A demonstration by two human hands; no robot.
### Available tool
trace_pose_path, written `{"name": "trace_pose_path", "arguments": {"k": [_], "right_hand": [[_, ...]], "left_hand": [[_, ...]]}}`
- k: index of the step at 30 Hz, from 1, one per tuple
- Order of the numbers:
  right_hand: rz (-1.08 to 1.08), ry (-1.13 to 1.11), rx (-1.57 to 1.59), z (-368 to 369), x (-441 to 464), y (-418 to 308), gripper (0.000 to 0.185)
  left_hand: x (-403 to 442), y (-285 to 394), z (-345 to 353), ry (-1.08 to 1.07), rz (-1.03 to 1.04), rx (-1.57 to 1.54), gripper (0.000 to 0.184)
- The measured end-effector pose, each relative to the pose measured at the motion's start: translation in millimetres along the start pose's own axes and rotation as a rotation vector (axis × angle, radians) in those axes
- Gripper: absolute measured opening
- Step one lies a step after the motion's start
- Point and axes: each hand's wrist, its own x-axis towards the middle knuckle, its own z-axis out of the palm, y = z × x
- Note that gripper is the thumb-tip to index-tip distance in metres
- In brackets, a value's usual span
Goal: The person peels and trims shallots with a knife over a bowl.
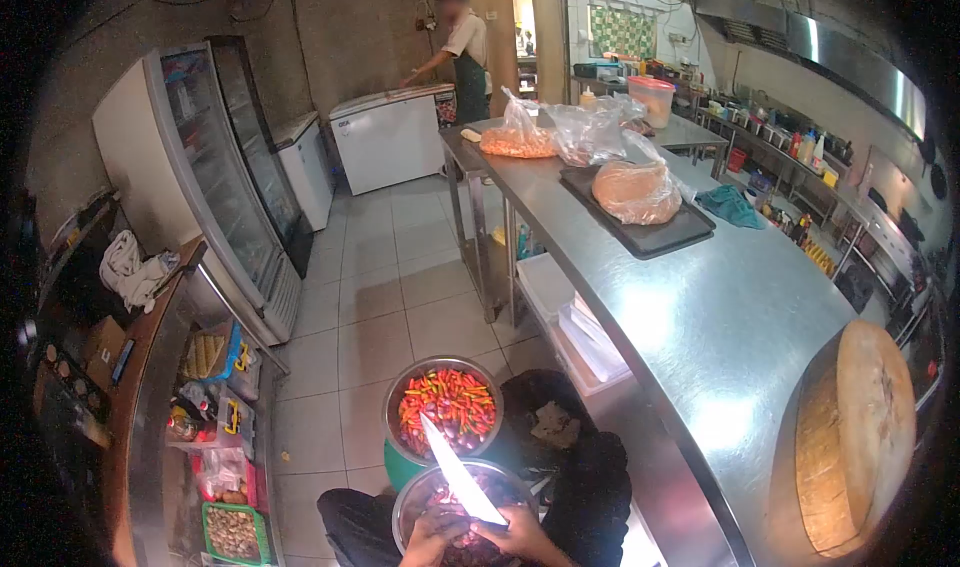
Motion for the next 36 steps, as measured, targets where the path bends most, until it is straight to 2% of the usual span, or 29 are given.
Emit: {"name": "trace_pose_path", "arguments": {"k": [1,3,4,7,8,10,12,15,18,23,24,26,29,31,32,34,36], "right_hand": [[0.209,-0.080,0.109,-0.7,-2.3,1.5,0.031],[0.135,-0.047,0.056,0.5,-1.7,11.8,0.032],[0.060,-0.011,0.004,1.2,-0.8,18.3,0.033],[0.166,-0.042,-0.105,-1.0,-2.1,35.0,0.034],[0.166,-0.043,-0.105,1.5,-1.3,41.9,0.034],[-0.114,0.076,-0.104,5.9,-1.1,54.6,0.035],[-0.087,0.097,-0.113,5.6,-0.9,49.0,0.034],[-0.014,0.124,-0.130,5.7,-1.9,40.4,0.030],[0.014,0.142,-0.133,7.3,-3.1,26.2,0.028],[-0.058,0.250,-0.214,8.5,-1.8,23.6,0.034],[0.002,0.265,-0.218,9.3,-2.8,20.2,0.035],[0.061,0.281,-0.223,9.8,-4.0,23.9,0.035],[-0.018,0.216,-0.179,13.1,-5.0,36.7,0.035],[-0.224,0.312,-0.272,15.5,-4.2,28.4,0.033],[-0.224,0.312,-0.272,13.1,-4.9,17.8,0.033],[0.065,0.108,-0.289,7.5,-7.1,-4.8,0.029],[0.086,0.105,-0.284,10.5,-7.9,-7.6,0.027]], "left_hand": [[0.9,-5.5,-4.3,0.003,0.002,-0.001,0.017],[3.6,-23.4,-16.2,-0.045,-0.010,0.015,0.031],[3.7,-29.5,-20.7,-0.042,-0.009,0.015,0.031],[0.5,-30.1,-21.8,-0.063,-0.072,-0.069,0.032],[-2.7,-24.0,-16.2,-0.055,-0.058,0.042,0.032],[-5.2,-20.6,-8.8,-0.048,-0.045,0.151,0.033],[-7.0,-15.1,-1.7,-0.073,-0.072,-0.067,0.030],[-15.1,14.0,15.0,-0.052,-0.088,0.058,0.021],[-7.3,0.1,5.5,-0.077,-0.063,0.089,0.016],[-10.1,-3.6,10.8,0.028,-0.041,-0.055,0.015],[-9.6,-4.5,10.7,0.048,-0.019,-0.132,0.015],[-8.1,1.1,9.5,0.040,0.000,-0.058,0.014],[-8.3,6.6,14.3,0.044,0.077,0.102,0.013],[-3.7,-4.8,11.6,0.054,0.136,0.186,0.014],[4.0,-24.2,1.3,0.068,0.136,0.145,0.015],[8.0,-33.3,-2.9,0.081,0.135,0.104,0.016],[5.0,-24.1,5.0,0.079,0.091,0.086,0.016]]}}
